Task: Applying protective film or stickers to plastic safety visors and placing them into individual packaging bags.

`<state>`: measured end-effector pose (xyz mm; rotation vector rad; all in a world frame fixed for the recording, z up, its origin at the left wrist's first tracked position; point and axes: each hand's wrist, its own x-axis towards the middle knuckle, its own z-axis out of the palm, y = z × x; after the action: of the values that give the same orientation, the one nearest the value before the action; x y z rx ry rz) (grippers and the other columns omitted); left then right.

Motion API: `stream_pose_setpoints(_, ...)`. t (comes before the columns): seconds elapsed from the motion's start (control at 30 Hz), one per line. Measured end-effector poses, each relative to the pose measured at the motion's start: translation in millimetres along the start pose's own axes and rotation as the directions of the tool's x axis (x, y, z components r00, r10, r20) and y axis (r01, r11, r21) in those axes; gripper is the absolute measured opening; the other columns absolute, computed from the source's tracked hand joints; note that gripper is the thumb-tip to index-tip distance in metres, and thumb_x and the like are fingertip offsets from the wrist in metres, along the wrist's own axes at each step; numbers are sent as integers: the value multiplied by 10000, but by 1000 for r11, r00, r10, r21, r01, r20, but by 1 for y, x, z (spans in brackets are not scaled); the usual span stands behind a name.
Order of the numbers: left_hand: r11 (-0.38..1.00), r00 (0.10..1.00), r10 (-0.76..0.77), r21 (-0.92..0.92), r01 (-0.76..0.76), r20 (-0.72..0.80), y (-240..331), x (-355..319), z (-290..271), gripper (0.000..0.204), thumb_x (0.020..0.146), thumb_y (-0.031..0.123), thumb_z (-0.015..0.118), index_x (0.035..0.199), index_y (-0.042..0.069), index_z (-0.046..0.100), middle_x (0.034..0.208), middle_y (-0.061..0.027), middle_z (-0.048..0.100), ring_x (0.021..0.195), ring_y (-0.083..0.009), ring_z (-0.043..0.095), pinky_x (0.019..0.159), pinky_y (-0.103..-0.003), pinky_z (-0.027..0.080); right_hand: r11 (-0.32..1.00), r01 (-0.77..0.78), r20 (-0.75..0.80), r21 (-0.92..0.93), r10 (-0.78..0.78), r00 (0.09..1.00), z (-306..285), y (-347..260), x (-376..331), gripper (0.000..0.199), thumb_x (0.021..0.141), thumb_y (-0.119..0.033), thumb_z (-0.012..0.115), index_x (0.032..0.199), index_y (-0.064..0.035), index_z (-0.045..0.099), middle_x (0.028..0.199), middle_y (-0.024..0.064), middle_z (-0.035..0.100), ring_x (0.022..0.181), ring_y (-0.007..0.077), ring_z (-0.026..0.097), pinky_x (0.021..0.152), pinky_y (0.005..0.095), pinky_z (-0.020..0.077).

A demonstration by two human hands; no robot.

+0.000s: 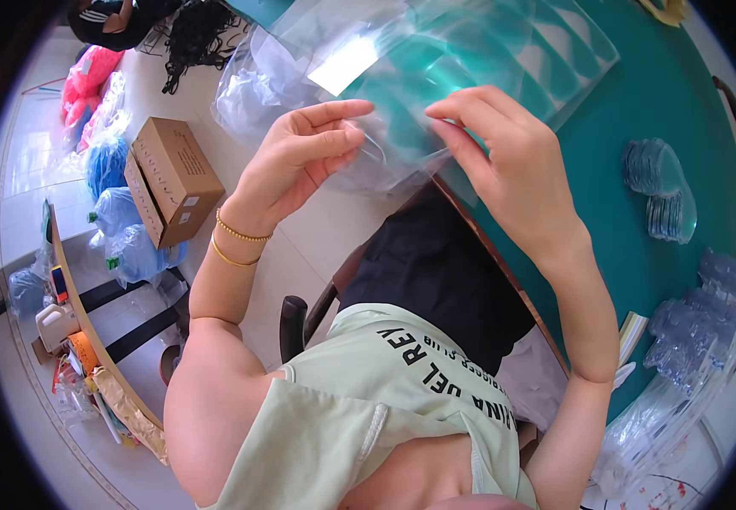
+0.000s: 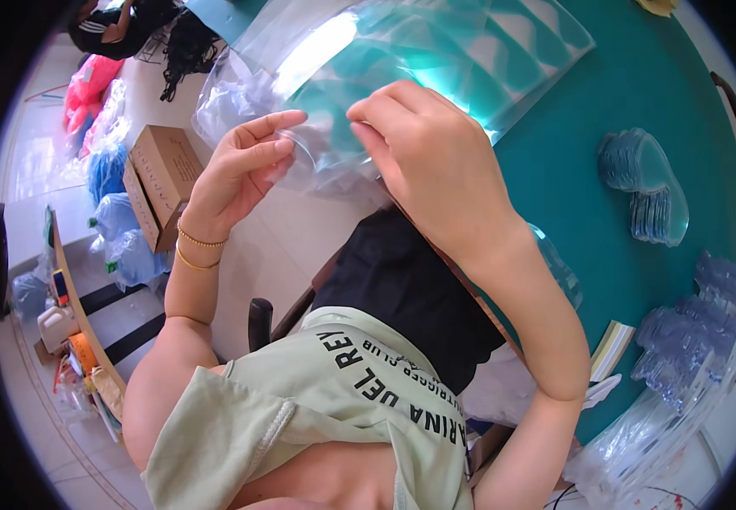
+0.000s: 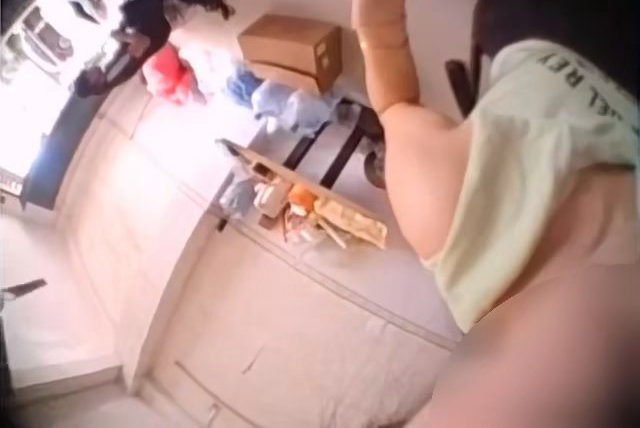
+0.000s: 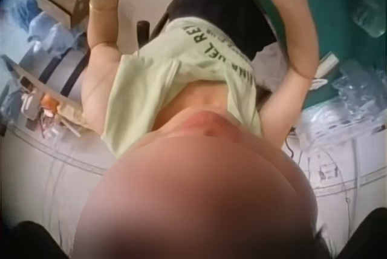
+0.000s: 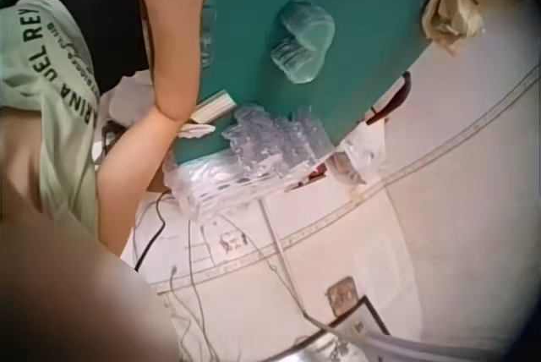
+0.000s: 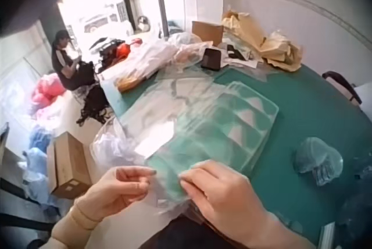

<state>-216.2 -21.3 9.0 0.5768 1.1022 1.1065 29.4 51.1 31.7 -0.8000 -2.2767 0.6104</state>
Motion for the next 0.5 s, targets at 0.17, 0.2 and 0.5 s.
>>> stream_pose_setpoints(0.17, 1000, 977, -5, -29, 12, 214, -2, 9, 10, 278, 971, 31, 619, 1242, -11, 665, 1069, -35, 683, 878, -53, 603, 762, -196, 509, 996, -75, 88, 56, 70, 994, 8, 2, 12, 267, 842, -190, 768, 1062, -46, 720, 951, 84, 694, 784, 221, 678, 692, 326, 539)
stream_pose_setpoints(0.2, 999, 976, -8, -31, 15, 220, -3, 10, 13, 278, 971, 31, 619, 1242, -11, 665, 1069, -35, 683, 878, -53, 603, 762, -196, 509, 995, -80, 88, 51, 75, 993, 9, 3, 14, 267, 842, -190, 768, 1062, -46, 720, 951, 84, 694, 784, 221, 678, 692, 326, 539)
stream_pose_setpoints(0.5, 734, 915, 242, 555, -390, 323, 4, 27, 23, 242, 960, 14, 609, 1171, 14, 728, 887, 19, 487, 761, -58, 422, 662, -230, 376, 995, -8, 178, 101, -10, 984, -1, 15, 30, 186, 847, -155, 765, 949, -1, 741, 830, 100, 694, 716, 184, 658, 647, 285, 516)
